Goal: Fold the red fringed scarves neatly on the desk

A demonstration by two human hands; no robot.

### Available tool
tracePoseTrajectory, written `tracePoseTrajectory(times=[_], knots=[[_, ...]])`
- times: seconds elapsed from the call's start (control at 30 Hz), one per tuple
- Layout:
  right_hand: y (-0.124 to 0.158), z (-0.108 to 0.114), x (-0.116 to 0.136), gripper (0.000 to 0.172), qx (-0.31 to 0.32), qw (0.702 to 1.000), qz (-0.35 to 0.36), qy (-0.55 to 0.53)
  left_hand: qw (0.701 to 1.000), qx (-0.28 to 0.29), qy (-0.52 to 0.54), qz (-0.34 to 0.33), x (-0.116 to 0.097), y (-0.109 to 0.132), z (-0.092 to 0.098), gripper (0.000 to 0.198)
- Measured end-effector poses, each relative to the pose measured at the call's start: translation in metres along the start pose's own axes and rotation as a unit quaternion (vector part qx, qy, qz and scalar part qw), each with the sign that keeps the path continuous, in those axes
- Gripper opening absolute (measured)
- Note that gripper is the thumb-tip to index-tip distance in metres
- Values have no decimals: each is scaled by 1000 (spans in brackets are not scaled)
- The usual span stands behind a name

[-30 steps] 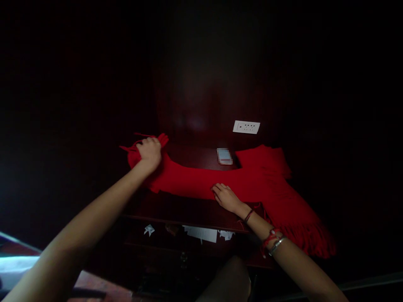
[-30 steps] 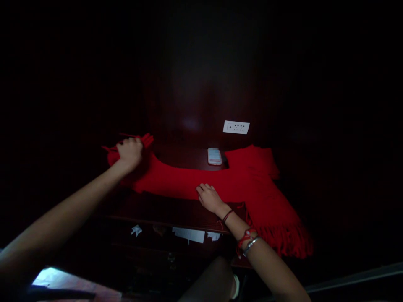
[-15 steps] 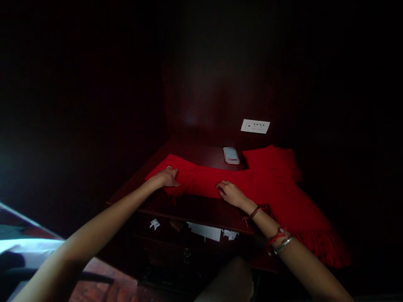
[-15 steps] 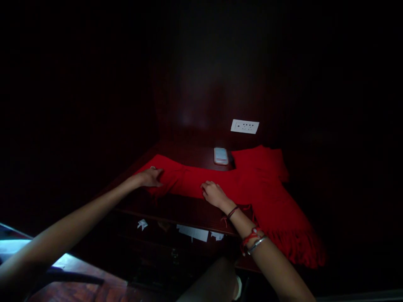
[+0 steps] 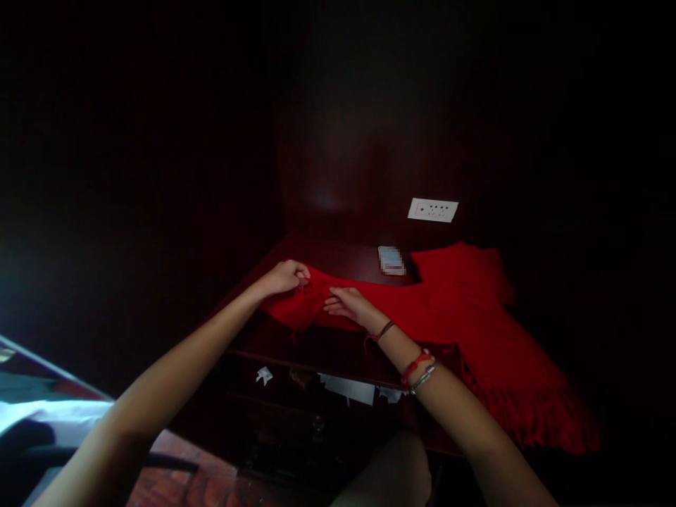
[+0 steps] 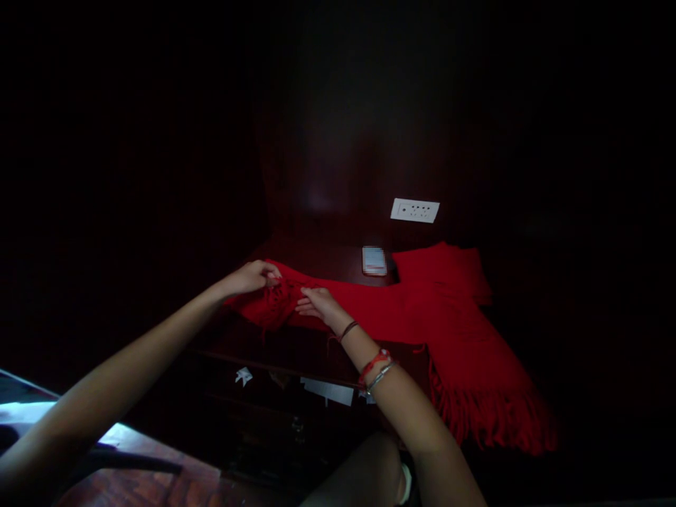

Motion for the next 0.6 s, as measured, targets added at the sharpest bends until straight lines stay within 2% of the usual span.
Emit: tracePoseTrajectory(times=[0.13,0.23,0.3,0.43,0.6], knots=[[-22,-16,1,12,-87,996,-20,8,1000,18,19,-16,4,2,-15,22],[-37,-25,-1,11,-137,990,-14,30,997,59,-25,-39,16,5,-29,22],[-44,-28,-3,13,-167,985,-8,52,995,63,-66,-42,23,9,-36,21],[-52,-30,-2,18,-214,971,16,107,993,3,-118,-23,27,16,-47,22],[-59,-34,4,37,-255,947,29,193,997,-57,-40,-19,19,21,-57,20]])
Point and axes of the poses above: each hand's wrist, its own y-axis away from the middle knuckle, its own z-axis out of the back of the hand, x = y × z, the point moved 1 cm from there along -y, towards the middle knuckle, and after that the axes turned 8 degrees about x, right-handed, at the moved point
